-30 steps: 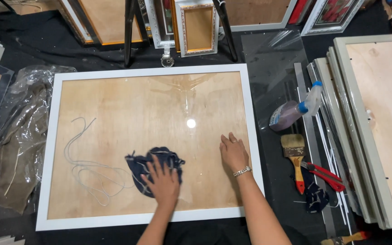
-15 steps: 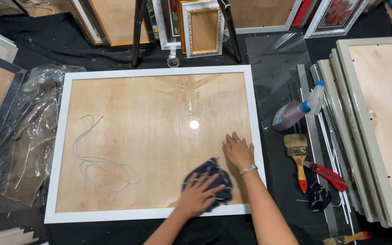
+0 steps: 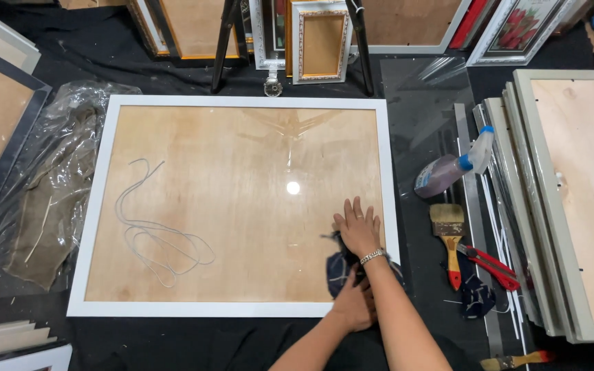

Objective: Wiping and cleaning the glass of a large picture frame using a cloth.

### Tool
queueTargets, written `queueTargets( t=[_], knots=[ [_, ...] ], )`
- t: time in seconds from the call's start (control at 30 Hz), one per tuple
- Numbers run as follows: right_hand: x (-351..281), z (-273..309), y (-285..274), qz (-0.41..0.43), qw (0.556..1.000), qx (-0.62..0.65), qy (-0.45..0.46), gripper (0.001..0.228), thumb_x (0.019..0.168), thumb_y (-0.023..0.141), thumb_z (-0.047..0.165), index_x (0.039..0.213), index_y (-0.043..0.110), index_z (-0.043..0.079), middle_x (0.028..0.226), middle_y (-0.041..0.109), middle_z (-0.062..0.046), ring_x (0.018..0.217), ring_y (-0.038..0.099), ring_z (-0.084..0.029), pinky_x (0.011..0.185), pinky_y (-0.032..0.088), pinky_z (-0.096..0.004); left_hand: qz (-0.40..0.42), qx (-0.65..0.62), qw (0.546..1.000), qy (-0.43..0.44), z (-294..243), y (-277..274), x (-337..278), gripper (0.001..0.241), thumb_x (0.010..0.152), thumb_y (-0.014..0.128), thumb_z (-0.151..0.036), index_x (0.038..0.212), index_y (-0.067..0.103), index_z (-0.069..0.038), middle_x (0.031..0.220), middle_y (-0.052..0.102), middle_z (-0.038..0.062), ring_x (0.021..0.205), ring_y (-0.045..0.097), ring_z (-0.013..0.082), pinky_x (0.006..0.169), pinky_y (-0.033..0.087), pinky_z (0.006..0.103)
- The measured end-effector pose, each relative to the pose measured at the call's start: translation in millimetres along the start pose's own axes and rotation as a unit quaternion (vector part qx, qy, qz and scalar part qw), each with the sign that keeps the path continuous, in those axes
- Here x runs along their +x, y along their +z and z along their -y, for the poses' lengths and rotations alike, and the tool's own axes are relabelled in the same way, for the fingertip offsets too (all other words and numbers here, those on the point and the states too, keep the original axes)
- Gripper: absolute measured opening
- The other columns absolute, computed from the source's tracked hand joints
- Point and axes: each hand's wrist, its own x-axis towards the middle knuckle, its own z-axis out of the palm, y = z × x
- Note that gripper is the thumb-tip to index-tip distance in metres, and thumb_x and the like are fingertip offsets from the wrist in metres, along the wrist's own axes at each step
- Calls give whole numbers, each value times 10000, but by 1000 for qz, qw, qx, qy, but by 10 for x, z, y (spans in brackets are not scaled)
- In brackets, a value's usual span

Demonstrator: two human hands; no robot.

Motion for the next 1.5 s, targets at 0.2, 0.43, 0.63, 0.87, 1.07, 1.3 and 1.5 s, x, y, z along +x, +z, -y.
queueTargets(
  t=[0.2, 0.43, 0.63, 0.87, 1.07, 1.3, 1.5],
  knots=[
    [-17, -30, -15, 12, 999, 32, 16, 716, 1014, 168, 585, 1658, 64, 291, 1748, -61, 36, 1594, -99, -371, 1243, -31, -603, 53, 8, 996, -65, 454, -640, -720, 532, 1060, 405, -455, 1583, 419, -358, 1693, 323, 4, 1472, 398, 340, 1227, 141, 563],
    [-40, 26, -9, 8, 999, 24, 22, 740, 1005, 156, 608, 1657, 71, 268, 1747, -66, 17, 1586, -85, -408, 1243, -38, -611, 129, 66, 983, -112, 941, -1354, -1769, 538, 1068, 386, -483, 1484, 527, -171, 1703, 219, 33, 1558, 155, 311, 1221, 34, 579],
    [12, 5, -9, -6, 1000, 20, 11, 775, 996, 155, 633, 1657, 92, 234, 1746, -50, -20, 1575, -73, -443, 1237, -20, -626, 122, 79, 989, 32, 570, -446, -800, 584, 1048, 371, -515, 1558, 462, -246, 1753, 160, -4, 1615, 104, 278, 1221, -1, 688],
    [-4, 12, -22, -12, 999, 37, 13, 727, 1008, 186, 597, 1645, 165, 246, 1746, 1, -4, 1582, -39, -419, 1231, -15, -637, 169, 23, 985, 14, 393, -302, -431, 573, 1060, 283, -518, 1554, 465, -293, 1699, 308, -14, 1617, 131, 287, 1257, -47, 640],
    [-29, 43, -89, -2, 998, 52, 24, 712, 1008, 189, 593, 1639, 189, 262, 1747, 9, 20, 1591, -30, -396, 1232, -24, -637, 33, 143, 987, -58, 1142, -1235, -1387, 582, 1060, 343, -591, 1623, 302, -448, 1732, 201, -50, 1587, 167, 267, 1243, 49, 580],
    [76, 63, -83, -20, 999, 24, 29, 705, 1011, 162, 598, 1606, 287, 242, 1736, 107, -10, 1556, 98, -470, 1231, 35, -635, -53, 240, 947, -206, 781, -751, -1064, 677, 989, 371, -627, 1622, 295, -396, 1752, 131, 40, 1615, 56, 355, 1161, 37, 764],
    [82, -4, 72, -51, 999, -19, 1, 772, 994, 173, 651, 1632, 207, 217, 1734, 81, -69, 1543, 77, -498, 1207, 64, -651, 224, 70, 964, -125, 5, -409, 259, 773, 972, 364, -524, 1655, 71, -314, 1726, 123, 29, 1592, -29, 374, 1148, -60, 826]
  ],
)
